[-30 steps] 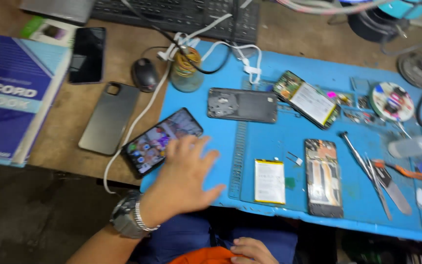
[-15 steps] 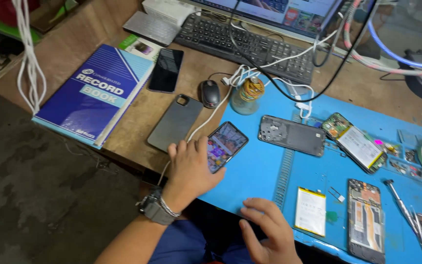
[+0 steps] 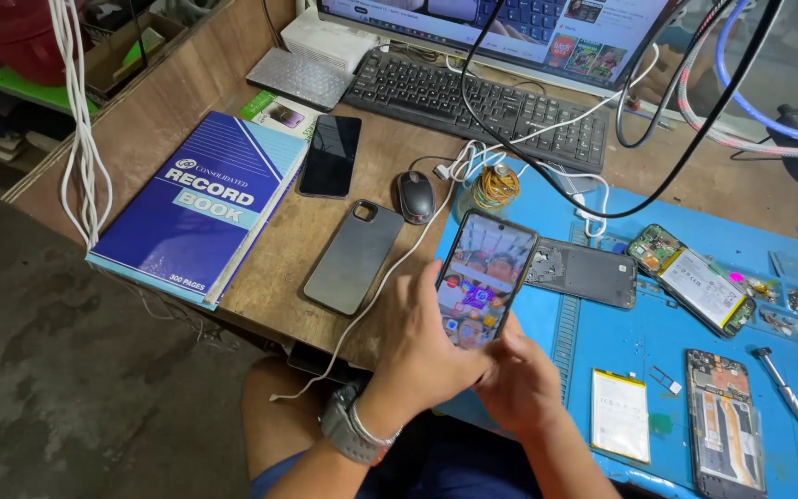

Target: Disassembling and inspecting internal components of a mobile phone at a repair station.

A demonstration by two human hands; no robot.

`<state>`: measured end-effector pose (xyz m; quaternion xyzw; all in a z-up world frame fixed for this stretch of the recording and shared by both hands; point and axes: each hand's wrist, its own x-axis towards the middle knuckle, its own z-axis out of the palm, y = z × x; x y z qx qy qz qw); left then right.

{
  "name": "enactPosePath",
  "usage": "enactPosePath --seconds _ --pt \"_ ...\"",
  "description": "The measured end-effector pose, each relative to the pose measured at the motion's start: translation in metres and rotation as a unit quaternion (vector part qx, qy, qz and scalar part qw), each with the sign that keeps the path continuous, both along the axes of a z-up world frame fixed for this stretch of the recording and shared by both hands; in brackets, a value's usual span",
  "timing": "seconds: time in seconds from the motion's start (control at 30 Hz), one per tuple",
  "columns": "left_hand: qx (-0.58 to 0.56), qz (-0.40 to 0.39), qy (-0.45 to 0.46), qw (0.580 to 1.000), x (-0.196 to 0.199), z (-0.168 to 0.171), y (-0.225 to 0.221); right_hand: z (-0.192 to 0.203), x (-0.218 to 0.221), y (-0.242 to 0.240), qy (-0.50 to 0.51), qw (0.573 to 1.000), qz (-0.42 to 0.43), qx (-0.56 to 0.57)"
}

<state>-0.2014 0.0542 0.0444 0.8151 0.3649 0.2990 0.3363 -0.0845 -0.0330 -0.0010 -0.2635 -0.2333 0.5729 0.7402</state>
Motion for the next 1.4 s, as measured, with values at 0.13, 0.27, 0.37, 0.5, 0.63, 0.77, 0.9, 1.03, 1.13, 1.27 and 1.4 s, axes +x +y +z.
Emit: enactPosePath --seconds 0.13,0.27,0.37,0.5,0.63,0.77,0.9,1.03,1.13,1.27,1.4 --pt "-0.274 -0.115 -0.098 0.95 0.009 0.044 0.021 0.022 0.032 -0.006 0.035 0.996 0.078 -0.015" --pt "-0.314 -0.217 -0.239 0.893 0.053 0.018 0.044 0.038 0.06 -0.011 -0.108 0.993 0.026 -0.05" --pt "-0.285 -0.232 -0.299 0.881 0.102 -0.008 0.059 0.033 0.085 -0.009 -0.152 0.988 -0.02 0.026" --pt "-0.252 -0.268 -0.31 0.877 0.163 -0.079 0.102 0.01 0.121 -0.005 -0.175 0.983 -0.049 0.027" --pt "-0.204 -0.29 -0.278 0.893 0.15 -0.044 0.092 0.012 0.126 -0.004 -0.198 0.97 -0.063 -0.129" --pt "-0.214 -0.254 -0.22 0.917 0.124 -0.013 0.078 0.008 0.116 -0.005 -0.166 0.96 -0.091 -0.208" --pt "-0.084 -0.066 -0.008 0.994 0.088 0.015 0.068 -0.001 0.111 -0.008 -0.143 0.953 -0.03 -0.267" --pt "0.111 0.009 0.014 0.994 0.022 0.024 0.049 0.007 0.098 -0.001 -0.126 0.902 0.067 -0.407" --pt "0.115 -0.01 0.116 0.986 -0.035 0.011 0.055 0.034 0.076 0.012 -0.162 0.868 0.109 -0.457" --pt "0.178 0.021 0.22 0.959 -0.084 -0.034 0.093 0.045 0.068 0.029 -0.355 0.755 0.136 -0.534" --pt "0.179 0.029 0.268 0.946 -0.091 -0.058 0.109 0.052 0.06 0.055 -0.786 0.408 0.096 -0.455"
